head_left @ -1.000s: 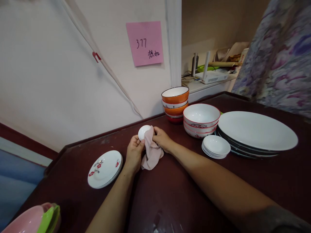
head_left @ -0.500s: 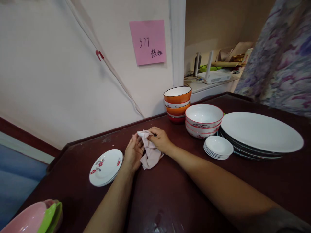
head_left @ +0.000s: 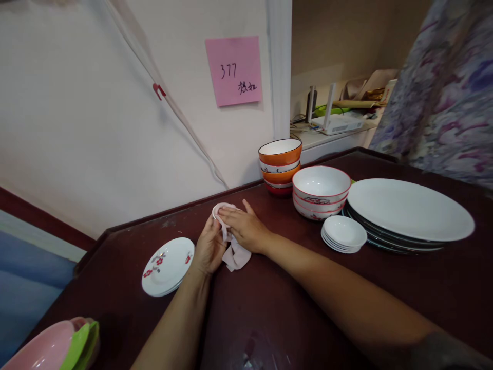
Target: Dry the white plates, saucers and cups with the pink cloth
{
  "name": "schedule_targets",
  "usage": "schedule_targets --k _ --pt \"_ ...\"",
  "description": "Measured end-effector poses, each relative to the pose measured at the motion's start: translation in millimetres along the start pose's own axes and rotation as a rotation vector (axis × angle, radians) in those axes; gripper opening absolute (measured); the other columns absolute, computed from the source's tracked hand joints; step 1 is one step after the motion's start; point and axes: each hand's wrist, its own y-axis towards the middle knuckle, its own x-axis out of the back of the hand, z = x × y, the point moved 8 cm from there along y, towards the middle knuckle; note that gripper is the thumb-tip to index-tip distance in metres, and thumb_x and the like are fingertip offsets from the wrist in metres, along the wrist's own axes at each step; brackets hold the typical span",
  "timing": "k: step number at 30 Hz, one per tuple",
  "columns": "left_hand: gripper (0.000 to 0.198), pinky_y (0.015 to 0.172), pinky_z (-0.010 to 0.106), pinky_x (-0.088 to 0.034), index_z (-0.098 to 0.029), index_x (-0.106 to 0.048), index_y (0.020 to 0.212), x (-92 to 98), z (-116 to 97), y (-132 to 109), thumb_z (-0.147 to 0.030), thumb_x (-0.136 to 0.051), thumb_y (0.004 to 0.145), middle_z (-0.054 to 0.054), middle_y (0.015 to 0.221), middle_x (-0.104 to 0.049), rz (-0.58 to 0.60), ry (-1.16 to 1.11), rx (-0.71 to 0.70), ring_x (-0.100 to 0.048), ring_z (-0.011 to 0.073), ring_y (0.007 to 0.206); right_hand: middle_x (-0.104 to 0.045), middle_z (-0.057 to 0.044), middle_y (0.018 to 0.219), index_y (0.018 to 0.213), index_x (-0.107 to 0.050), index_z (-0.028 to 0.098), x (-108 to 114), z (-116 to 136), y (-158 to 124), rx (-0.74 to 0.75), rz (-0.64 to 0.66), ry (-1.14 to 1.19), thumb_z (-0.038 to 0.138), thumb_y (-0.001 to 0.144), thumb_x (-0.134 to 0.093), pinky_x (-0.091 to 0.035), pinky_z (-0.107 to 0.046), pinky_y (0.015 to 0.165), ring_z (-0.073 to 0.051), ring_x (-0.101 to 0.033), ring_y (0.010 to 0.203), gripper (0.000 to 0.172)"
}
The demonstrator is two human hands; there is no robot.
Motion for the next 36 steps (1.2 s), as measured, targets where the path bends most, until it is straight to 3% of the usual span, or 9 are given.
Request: schedule_targets --k 4,8,12,15,17,21,26,30,36 --pt "0.031 0.079 0.024 -0.052 -0.022 -0.063 0.114 -0.2 0 -1 -0.026 -0.066 0.084 0.003 0.104 -0.072 -0.018 -0.002 -0.001 -0.066 0.0135 0.086 -0.068 -0.004 0.115 0.106 -0.064 0.022 8 -4 1 0.023 -0.123 0.064 0.004 0.08 -0.049 -0.02 -0.045 0.112 -0.016 -0.057 0.112 0.035" --pt "0.046 0.08 0.025 -0.052 -0.025 -0.058 0.124 -2.1 -2 -1 -0.022 -0.07 0.08 0.003 0.105 -0.071 -0.032 0.074 -0.033 -0.066 0.0134 0.084 -0.07 -0.004 0.086 0.085 -0.066 0.019 14 -8 -2 0.006 -0.174 -0.123 0.012 0.079 -0.058 -0.03 -0.042 0.104 -0.018 -0.061 0.091 0.012" --pt "0.055 0.085 0.028 -0.05 -0.027 -0.054 0.128 -2.4 -2 0 -0.023 -0.073 0.076 0.004 0.114 -0.069 -0.055 0.133 -0.035 -0.066 0.0163 0.095 -0.069 -0.01 0.106 0.101 -0.066 0.018 8 -4 -2 0.001 -0.091 -0.241 0.018 0.087 -0.053 -0.018 -0.049 0.111 -0.022 -0.059 0.105 0.019" --pt "0.046 0.084 0.025 -0.049 -0.027 -0.059 0.123 -0.2 -1 -1 -0.025 -0.072 0.078 0.003 0.116 -0.068 -0.075 0.126 -0.009 -0.064 0.0154 0.098 -0.056 -0.01 0.135 0.123 -0.057 0.02 1 -1 -1 -0.012 -0.038 -0.137 0.014 0.09 -0.046 -0.011 -0.051 0.114 -0.02 -0.047 0.127 0.035" --pt "0.036 0.08 0.023 -0.05 -0.025 -0.064 0.116 3.4 1 -1 -0.027 -0.07 0.08 0.002 0.112 -0.069 -0.098 0.099 0.017 -0.065 0.0145 0.094 -0.053 -0.007 0.139 0.127 -0.054 0.022 -2 -1 0 -0.007 -0.032 -0.023 0.011 0.09 -0.044 -0.014 -0.049 0.114 -0.018 -0.043 0.131 0.04" --pt "0.026 0.076 0.024 -0.052 -0.022 -0.067 0.106 7.4 3 -2 -0.031 -0.068 0.082 0.003 0.103 -0.071 -0.101 0.053 0.037 -0.065 0.0149 0.087 -0.068 -0.005 0.116 0.108 -0.064 0.021 6 -1 2 0.05 -0.135 0.123 0.006 0.083 -0.047 -0.032 -0.036 0.104 -0.016 -0.057 0.113 0.034" --pt "0.044 0.087 0.027 -0.05 -0.025 -0.061 0.121 -1.7 -2 0 -0.025 -0.071 0.079 0.004 0.111 -0.069 -0.025 0.117 -0.05 -0.065 0.0156 0.095 -0.068 -0.004 0.083 0.081 -0.064 0.018 15 -8 0 -0.024 -0.204 -0.09 0.013 0.079 -0.057 -0.038 -0.036 0.09 -0.019 -0.06 0.086 0.009" --pt "0.058 0.098 0.026 -0.043 -0.029 -0.057 0.127 -4.2 -6 2 -0.017 -0.076 0.073 0.004 0.132 -0.059 -0.034 0.175 -0.114 -0.057 0.0167 0.116 -0.069 -0.009 0.093 0.091 -0.065 0.017 6 -6 -2 -0.04 -0.111 -0.29 0.018 0.085 -0.053 -0.028 -0.046 0.104 -0.023 -0.059 0.096 0.014" --pt "0.049 0.1 0.03 -0.044 -0.028 -0.059 0.123 -0.3 0 1 -0.021 -0.073 0.076 0.004 0.131 -0.061 -0.068 0.134 -0.018 -0.053 0.0196 0.123 -0.046 -0.012 0.144 0.135 -0.046 0.016 -8 -3 0 -0.05 -0.006 -0.097 0.01 0.091 -0.038 -0.012 -0.051 0.114 -0.021 -0.038 0.135 0.045"
